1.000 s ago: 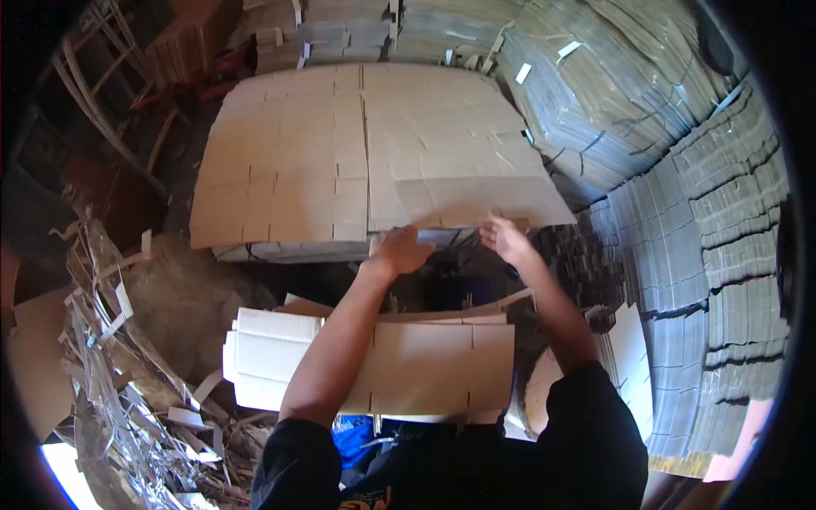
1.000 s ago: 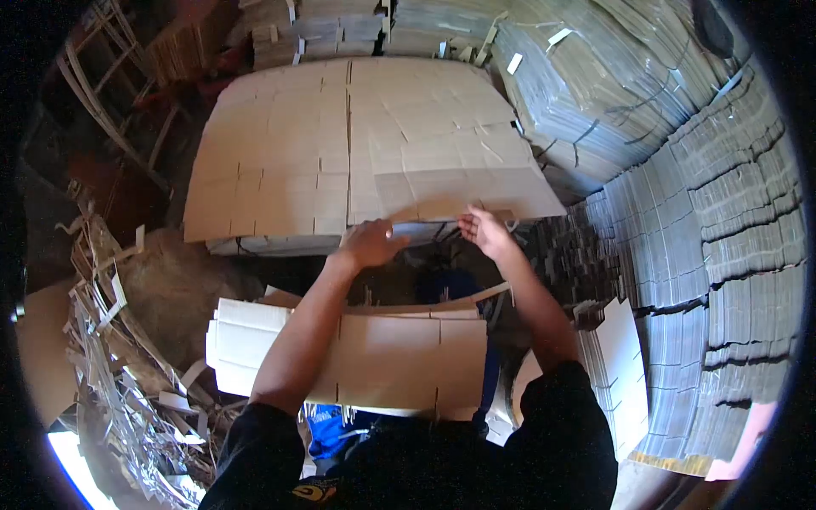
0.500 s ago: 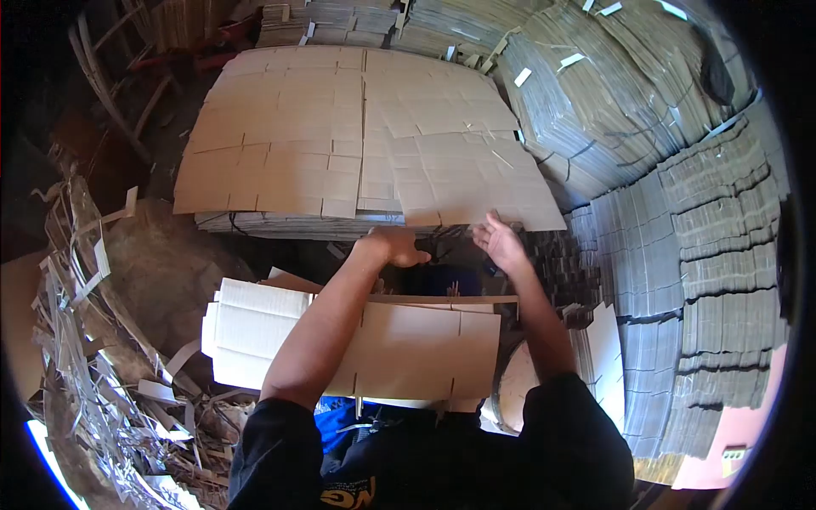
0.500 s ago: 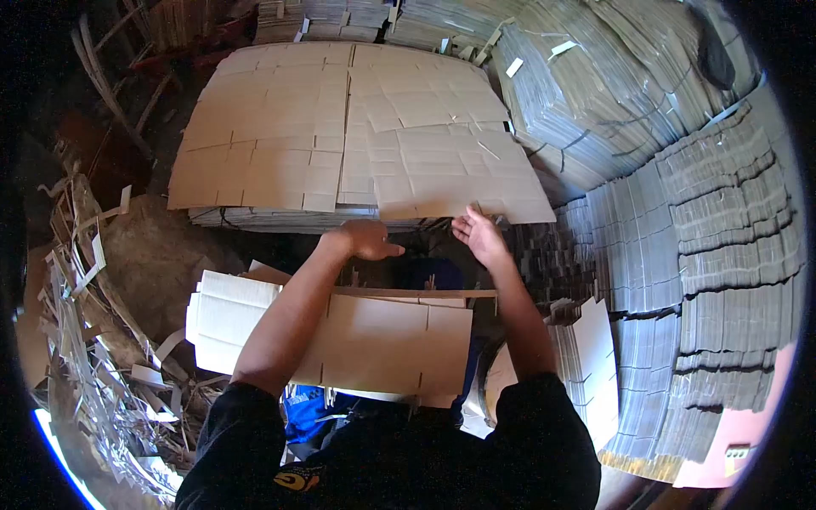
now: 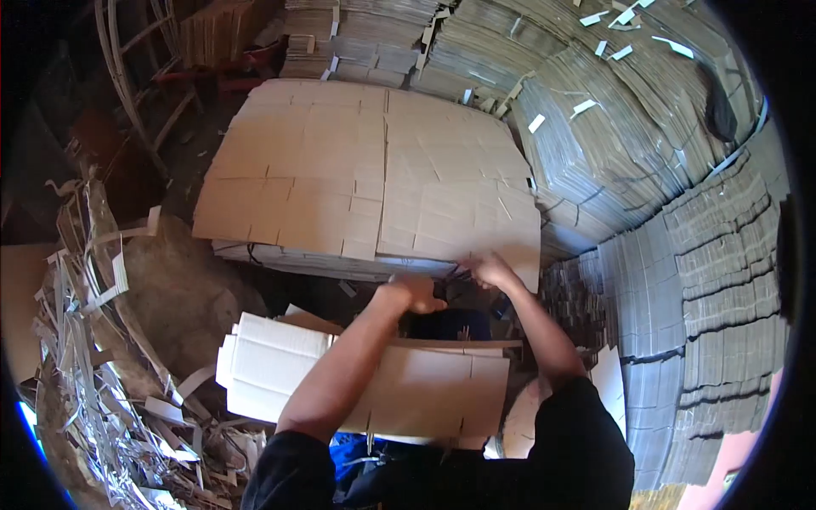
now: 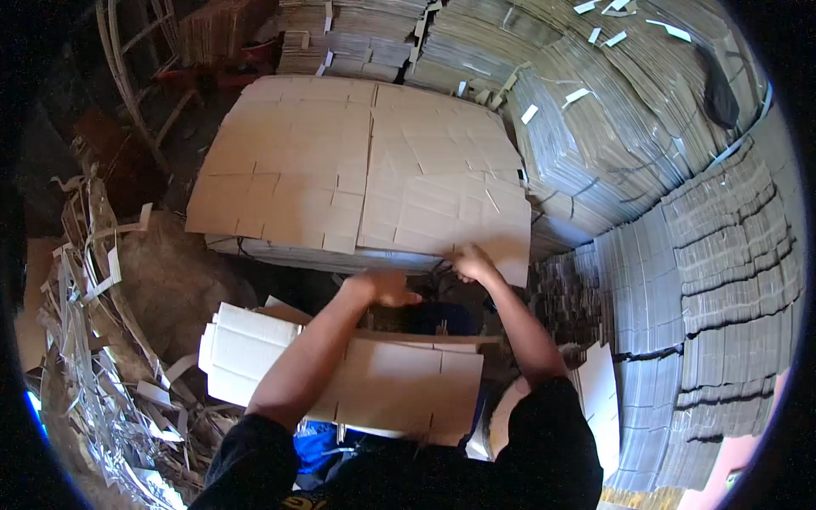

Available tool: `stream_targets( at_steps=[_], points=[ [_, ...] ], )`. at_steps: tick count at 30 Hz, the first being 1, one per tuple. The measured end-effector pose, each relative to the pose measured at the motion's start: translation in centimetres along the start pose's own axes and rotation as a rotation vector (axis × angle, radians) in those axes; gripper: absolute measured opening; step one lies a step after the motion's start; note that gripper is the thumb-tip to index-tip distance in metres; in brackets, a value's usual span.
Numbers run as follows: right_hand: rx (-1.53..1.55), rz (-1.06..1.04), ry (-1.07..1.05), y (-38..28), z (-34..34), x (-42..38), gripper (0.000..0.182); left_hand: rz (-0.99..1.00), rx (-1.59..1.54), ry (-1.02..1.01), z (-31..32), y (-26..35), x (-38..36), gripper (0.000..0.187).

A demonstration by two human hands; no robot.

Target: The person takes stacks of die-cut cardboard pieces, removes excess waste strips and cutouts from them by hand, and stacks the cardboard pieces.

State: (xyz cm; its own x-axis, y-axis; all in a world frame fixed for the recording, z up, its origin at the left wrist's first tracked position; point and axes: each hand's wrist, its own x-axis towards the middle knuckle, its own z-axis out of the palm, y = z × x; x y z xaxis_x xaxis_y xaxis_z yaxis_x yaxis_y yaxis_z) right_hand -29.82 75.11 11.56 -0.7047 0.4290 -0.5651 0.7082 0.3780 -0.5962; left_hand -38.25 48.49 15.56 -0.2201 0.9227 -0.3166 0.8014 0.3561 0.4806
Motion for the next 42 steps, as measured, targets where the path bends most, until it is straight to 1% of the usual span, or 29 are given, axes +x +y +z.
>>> stream_targets(
  at_steps=[1, 3, 5, 7, 9, 11, 12, 14, 15, 16, 17, 18, 20, 21, 22, 24, 25, 26, 27, 28, 29, 30, 31, 32, 34, 35, 37, 39, 42],
  points=[
    [-0.246, -0.129, 0.145, -0.1, -0.7, 0.4, 0.044, 0.033, 0.021, 0.047, 0.1, 0.1, 0.2, 0.075],
    [0.268, -0.112, 0.056, -0.7, -3.6, 6.0, 0.043, 0.005, -0.037, -0.024, -0.3, 0.4, 0.4, 0.074],
    [0.802, -0.097, 0.165, -6.6, -3.6, 5.1, 0.047, -0.079, -0.113, -0.132, -1.7, 0.8, 0.2, 0.072],
    [1.071, 0.116, 0.144, -9.4, -4.6, 9.8, 0.047, -0.088, -0.101, -0.103, -2.0, 1.0, 0.3, 0.071],
    [1.100, 0.161, 0.173, -11.8, -4.1, 13.3, 0.043, -0.140, -0.122, -0.004, -2.2, 0.9, 0.3, 0.068],
    [1.142, 0.277, 0.246, -13.5, -3.2, 15.4, 0.037, -0.163, -0.115, 0.004, -2.7, 0.7, 0.3, 0.067],
    [1.147, 0.275, 0.246, -13.7, -2.8, 16.0, 0.037, -0.176, -0.119, 0.006, -2.9, 0.8, 0.4, 0.066],
    [1.140, 0.197, 0.373, -14.3, -2.1, 16.9, 0.031, -0.188, -0.117, 0.011, -2.8, 1.1, 0.8, 0.065],
    [1.132, 0.156, 0.431, -14.8, -1.9, 17.4, 0.027, -0.211, -0.148, 0.110, -2.7, 1.1, 1.1, 0.064],
    [1.134, 0.153, 0.423, -15.1, -2.1, 17.6, 0.027, -0.237, -0.179, 0.208, -2.4, 0.9, 1.2, 0.063],
    [1.252, -0.056, 0.340, -14.9, -3.1, 17.5, 0.023, -0.263, -0.210, 0.301, -2.1, 0.6, 1.1, 0.063],
    [1.361, -0.266, 0.255, -14.4, -4.1, 17.5, 0.019, -0.268, -0.209, 0.297, -1.8, 0.2, 1.1, 0.063],
    [1.645, -0.263, 0.235, -15.2, -7.5, 15.6, 0.018, -0.282, -0.305, 0.460, -1.9, -0.5, 1.7, 0.061],
    [1.638, -0.262, 0.242, -15.3, -8.6, 13.9, 0.018, -0.281, -0.357, 0.542, -2.0, -0.5, 2.3, 0.061],
    [1.642, -0.309, 0.223, -15.5, -9.7, 11.4, 0.019, -0.273, -0.365, 0.539, -2.1, -0.6, 2.6, 0.061],
    [1.640, -0.351, 0.220, -15.4, -10.3, 6.6, 0.020, -0.255, -0.560, 0.489, -2.6, -1.4, 2.9, 0.062],
    [1.579, -0.423, 0.145, -15.0, -9.7, 4.2, 0.015, -0.245, -0.571, 0.484, -3.1, -1.3, 3.1, 0.062],
    [1.516, -0.496, 0.067, -14.5, -8.9, 1.7, 0.011, -0.192, -1.080, 0.513, -3.7, -1.4, 3.3, 0.063],
    [1.412, -0.476, 0.110, -13.4, -8.1, -0.7, 0.013, -0.127, -1.589, 0.522, -4.3, -1.6, 3.3, 0.065],
    [1.311, -0.461, 0.152, -12.1, -7.1, -3.2, 0.015, -0.023, -1.851, 0.528, -5.2, -2.2, 2.9, 0.069],
    [1.184, -0.490, 0.090, -10.9, -6.0, -6.2, 0.018, 0.093, -2.108, 0.525, -6.1, -2.8, 2.1, 0.074],
    [1.057, -0.514, 0.031, -9.8, -5.2, -8.9, 0.022, 0.199, -2.181, 0.615, -7.4, -2.5, 0.4, 0.079],
    [1.056, -0.518, 0.039, -8.8, -4.7, -11.1, 0.022, 0.305, -2.251, 0.703, -8.5, -2.1, -1.4, 0.085],
    [1.010, -0.499, 0.048, -7.7, -4.4, -13.0, 0.020, 0.308, -2.251, 0.692, -9.3, -2.3, -2.5, 0.085],
    [0.974, -0.475, 0.077, -5.6, -5.1, -14.8, 0.018, 0.467, -2.069, 0.543, -10.1, -2.7, -3.7, 0.082],
    [0.972, -0.528, 0.115, -4.3, -6.1, -15.1, 0.022, 0.468, -2.068, 0.520, -10.0, -2.4, -3.7, 0.082],
    [0.961, -0.629, 0.194, -1.5, -7.3, -16.0, 0.030, 0.354, -1.864, 0.427, -9.4, -1.7, -3.8, 0.077],
    [0.924, -0.624, 0.200, -1.4, -7.7, -19.2, 0.031, 0.312, -1.752, 0.376, -9.0, -2.0, -3.4, 0.075],
    [0.831, -0.638, 0.172, -1.9, -7.3, -22.1, 0.033, 0.262, -1.493, 0.447, -7.9, -4.4, -0.5, 0.057]
  ],
)
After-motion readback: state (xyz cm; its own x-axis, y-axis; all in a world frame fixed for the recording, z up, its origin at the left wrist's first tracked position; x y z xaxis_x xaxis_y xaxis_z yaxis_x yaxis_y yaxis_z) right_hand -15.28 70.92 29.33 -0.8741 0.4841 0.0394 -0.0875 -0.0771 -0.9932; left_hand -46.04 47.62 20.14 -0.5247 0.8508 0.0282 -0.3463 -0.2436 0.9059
